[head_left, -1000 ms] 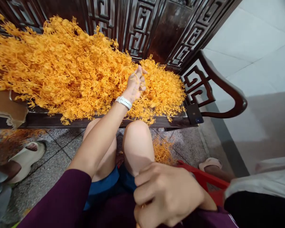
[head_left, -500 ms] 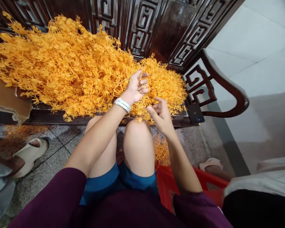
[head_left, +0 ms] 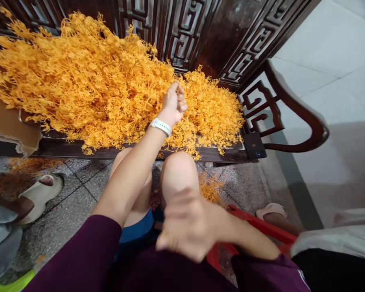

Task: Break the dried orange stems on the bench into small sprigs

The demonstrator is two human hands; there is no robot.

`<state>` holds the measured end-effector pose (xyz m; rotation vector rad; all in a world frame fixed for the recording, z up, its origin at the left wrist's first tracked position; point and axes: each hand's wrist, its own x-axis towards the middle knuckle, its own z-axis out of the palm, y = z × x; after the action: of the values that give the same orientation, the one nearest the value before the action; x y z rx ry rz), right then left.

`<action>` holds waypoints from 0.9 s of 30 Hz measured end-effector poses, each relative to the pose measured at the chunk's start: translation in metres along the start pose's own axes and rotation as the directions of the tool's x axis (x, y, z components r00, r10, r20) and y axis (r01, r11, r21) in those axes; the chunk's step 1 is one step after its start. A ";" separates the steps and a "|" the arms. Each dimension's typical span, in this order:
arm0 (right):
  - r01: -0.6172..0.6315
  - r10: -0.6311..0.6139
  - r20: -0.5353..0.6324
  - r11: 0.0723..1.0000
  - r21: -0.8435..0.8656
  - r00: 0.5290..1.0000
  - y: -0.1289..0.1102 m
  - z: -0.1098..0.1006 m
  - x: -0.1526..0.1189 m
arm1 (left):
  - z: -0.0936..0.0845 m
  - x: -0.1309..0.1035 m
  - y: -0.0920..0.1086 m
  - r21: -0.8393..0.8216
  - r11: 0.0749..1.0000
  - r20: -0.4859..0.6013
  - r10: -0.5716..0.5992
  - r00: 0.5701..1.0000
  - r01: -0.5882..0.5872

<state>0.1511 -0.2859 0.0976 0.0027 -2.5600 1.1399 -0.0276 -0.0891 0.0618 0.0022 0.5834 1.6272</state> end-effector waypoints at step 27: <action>0.059 -0.102 0.177 0.971 0.230 0.979 0.016 -0.015 -0.008 | -0.006 0.010 -0.002 -0.054 0.999 -0.160 -0.013 0.987 0.004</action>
<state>0.1606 -0.2651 0.0927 0.2792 -2.5470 1.4515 -0.0291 -0.0819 0.0522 -0.1724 0.6616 1.6443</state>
